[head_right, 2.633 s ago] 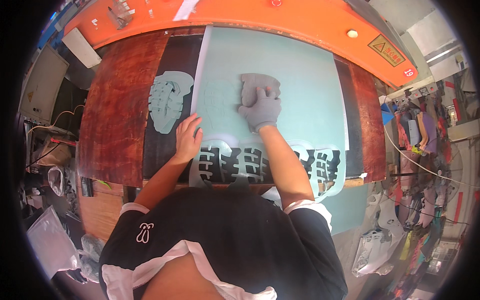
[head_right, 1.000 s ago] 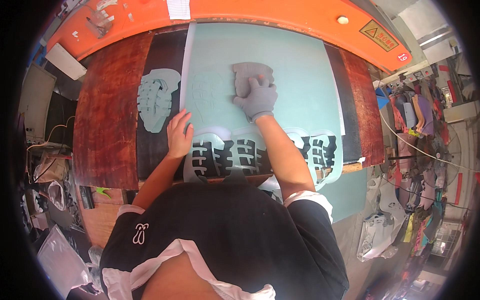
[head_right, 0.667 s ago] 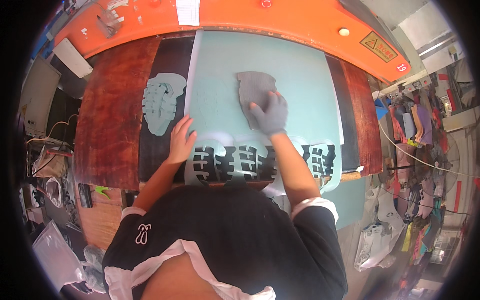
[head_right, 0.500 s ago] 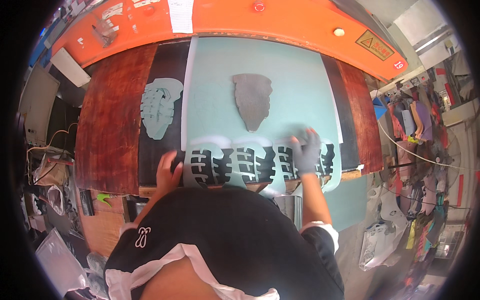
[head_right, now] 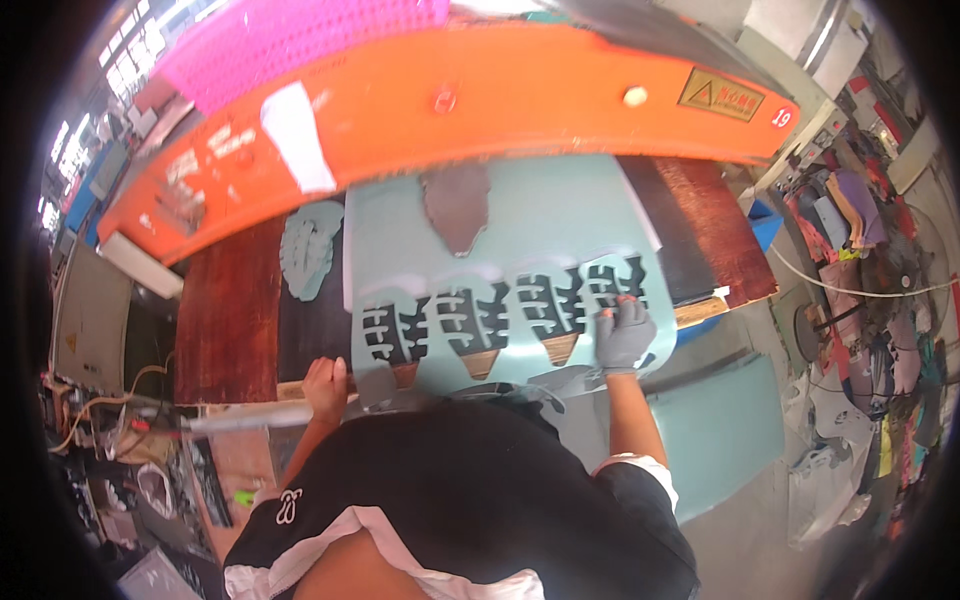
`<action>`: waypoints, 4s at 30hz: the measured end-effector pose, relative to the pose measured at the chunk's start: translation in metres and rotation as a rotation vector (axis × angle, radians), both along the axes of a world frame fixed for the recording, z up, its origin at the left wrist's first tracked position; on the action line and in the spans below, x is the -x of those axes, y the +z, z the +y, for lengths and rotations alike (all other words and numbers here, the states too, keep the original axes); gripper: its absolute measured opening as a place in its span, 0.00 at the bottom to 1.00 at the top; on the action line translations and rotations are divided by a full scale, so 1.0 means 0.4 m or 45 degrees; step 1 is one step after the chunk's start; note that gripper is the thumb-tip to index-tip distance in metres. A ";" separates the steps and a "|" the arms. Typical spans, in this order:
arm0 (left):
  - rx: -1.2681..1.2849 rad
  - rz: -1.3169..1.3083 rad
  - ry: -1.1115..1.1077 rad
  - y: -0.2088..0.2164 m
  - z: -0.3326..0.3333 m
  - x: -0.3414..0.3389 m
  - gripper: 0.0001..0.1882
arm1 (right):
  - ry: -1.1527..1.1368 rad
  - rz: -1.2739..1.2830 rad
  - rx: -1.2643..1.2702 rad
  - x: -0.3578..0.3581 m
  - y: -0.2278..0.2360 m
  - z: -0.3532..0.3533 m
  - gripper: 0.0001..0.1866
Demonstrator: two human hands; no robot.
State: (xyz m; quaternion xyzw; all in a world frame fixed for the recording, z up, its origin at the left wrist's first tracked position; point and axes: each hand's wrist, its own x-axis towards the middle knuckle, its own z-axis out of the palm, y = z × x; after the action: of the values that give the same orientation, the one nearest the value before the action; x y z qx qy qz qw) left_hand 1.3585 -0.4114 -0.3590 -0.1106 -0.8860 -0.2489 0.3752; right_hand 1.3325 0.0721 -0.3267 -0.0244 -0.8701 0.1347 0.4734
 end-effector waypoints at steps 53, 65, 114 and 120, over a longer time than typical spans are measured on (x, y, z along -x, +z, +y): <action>0.025 -0.022 0.579 -0.265 0.153 -0.473 0.16 | 0.009 -0.091 -0.008 -0.310 -0.207 0.499 0.22; 0.018 -0.094 0.427 -0.352 0.211 -0.857 0.16 | -0.070 -0.364 0.437 -0.670 -0.254 0.518 0.21; 0.166 -0.083 -0.087 -0.214 0.525 -0.603 0.18 | 0.293 -1.290 -0.296 -0.516 -0.036 -0.351 0.50; 0.155 -0.129 -0.052 -0.214 0.519 -0.608 0.18 | 0.307 -1.225 -0.321 -0.506 -0.071 -0.353 0.52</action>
State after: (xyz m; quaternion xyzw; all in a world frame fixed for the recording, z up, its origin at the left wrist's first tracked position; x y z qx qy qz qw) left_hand 1.6017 -0.2038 -0.4445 -0.1386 -0.9149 -0.2075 0.3173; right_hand 1.5349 -0.0689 -0.3551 0.0741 -0.9957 0.0558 -0.0005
